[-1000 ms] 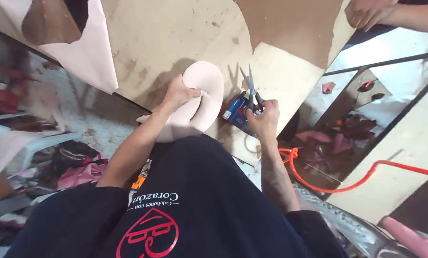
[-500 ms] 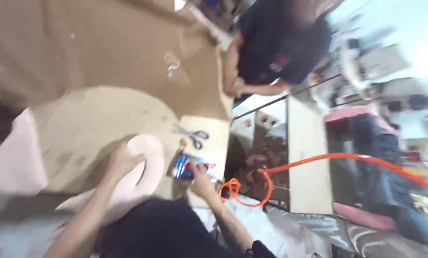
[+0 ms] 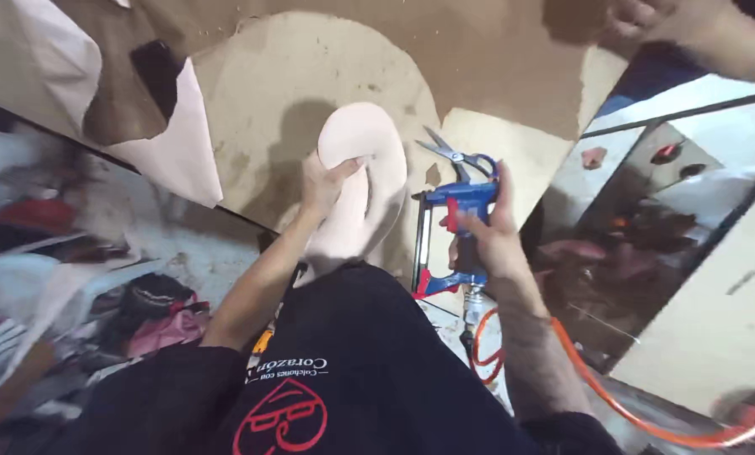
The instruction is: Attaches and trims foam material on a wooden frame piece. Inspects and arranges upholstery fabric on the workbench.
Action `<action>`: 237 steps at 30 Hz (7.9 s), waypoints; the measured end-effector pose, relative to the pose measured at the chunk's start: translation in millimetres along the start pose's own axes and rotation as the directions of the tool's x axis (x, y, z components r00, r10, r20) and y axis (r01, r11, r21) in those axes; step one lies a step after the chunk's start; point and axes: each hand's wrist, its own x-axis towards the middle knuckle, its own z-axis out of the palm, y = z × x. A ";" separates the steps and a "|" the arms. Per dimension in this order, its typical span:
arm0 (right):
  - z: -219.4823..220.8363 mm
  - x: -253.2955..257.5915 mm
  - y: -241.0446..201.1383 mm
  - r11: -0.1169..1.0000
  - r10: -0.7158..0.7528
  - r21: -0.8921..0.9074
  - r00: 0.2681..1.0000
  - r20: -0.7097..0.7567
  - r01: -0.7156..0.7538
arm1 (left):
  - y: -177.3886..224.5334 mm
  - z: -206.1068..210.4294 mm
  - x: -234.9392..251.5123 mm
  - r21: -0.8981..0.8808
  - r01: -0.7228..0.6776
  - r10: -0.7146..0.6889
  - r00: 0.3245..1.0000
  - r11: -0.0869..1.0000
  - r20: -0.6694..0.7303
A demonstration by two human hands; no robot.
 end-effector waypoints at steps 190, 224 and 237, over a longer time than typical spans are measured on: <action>70.5 47.6 67.0 0.915 0.375 0.035 0.878 0.298 -0.403 | -48.3 6.5 89.7 0.509 -0.533 0.333 0.837 0.676 0.434; 70.5 48.4 62.7 0.942 0.315 0.042 0.922 0.227 -0.332 | -52.0 9.0 85.4 0.515 -0.540 0.357 0.837 0.666 0.415; 3.2 101.5 -15.8 0.802 0.356 -0.585 0.882 0.307 -0.120 | -54.2 -2.0 105.2 0.448 -0.566 0.356 0.807 0.692 0.470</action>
